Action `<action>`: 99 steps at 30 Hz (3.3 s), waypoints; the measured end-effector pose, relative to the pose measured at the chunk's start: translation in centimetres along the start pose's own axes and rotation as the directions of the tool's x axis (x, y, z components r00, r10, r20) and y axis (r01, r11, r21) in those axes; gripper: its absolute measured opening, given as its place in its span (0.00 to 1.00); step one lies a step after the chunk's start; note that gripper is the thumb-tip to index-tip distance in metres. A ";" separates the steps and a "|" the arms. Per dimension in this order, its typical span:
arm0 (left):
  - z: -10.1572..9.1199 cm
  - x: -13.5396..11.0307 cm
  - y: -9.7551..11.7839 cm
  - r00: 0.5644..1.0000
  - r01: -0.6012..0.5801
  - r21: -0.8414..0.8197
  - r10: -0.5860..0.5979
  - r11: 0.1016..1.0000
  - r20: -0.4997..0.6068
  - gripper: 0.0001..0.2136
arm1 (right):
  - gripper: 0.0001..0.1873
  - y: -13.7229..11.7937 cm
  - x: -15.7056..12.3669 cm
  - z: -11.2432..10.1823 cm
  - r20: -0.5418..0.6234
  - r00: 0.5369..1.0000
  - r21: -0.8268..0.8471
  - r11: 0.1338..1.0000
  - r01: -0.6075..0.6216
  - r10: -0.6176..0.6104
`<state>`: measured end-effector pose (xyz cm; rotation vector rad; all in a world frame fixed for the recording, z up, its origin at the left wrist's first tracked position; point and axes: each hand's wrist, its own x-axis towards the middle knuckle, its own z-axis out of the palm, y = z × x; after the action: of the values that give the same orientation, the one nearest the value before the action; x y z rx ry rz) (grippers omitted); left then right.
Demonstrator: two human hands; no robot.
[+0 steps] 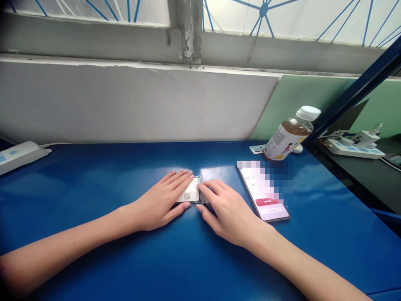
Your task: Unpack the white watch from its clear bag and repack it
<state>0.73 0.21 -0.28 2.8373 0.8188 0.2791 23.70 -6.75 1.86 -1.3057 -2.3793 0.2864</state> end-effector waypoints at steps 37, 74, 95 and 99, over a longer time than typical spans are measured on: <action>0.0 0.2 0.1 0.996 0.026 0.046 -0.030 0.999 0.085 0.30 | 0.25 1.6 0.0 1.6 0.011 0.996 -0.023 0.995 0.094 -0.094; -0.1 0.0 0.3 0.997 0.023 0.026 -0.025 0.999 0.079 0.30 | 0.44 0.4 -0.3 1.6 0.085 0.991 -0.100 0.988 0.115 -0.106; -0.1 0.1 0.0 0.997 -0.009 0.029 0.007 1.000 0.073 0.30 | 0.22 0.6 0.2 3.4 -0.144 0.989 -0.006 1.000 0.017 -0.017; -0.1 0.1 0.0 0.998 -0.017 0.036 0.015 0.999 0.065 0.29 | 0.18 0.9 0.4 3.4 -0.162 0.985 0.105 0.994 -0.039 0.055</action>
<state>0.81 0.24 -0.17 2.8712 0.7962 0.1747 22.69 -5.82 -1.43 -1.2881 -2.1708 0.2975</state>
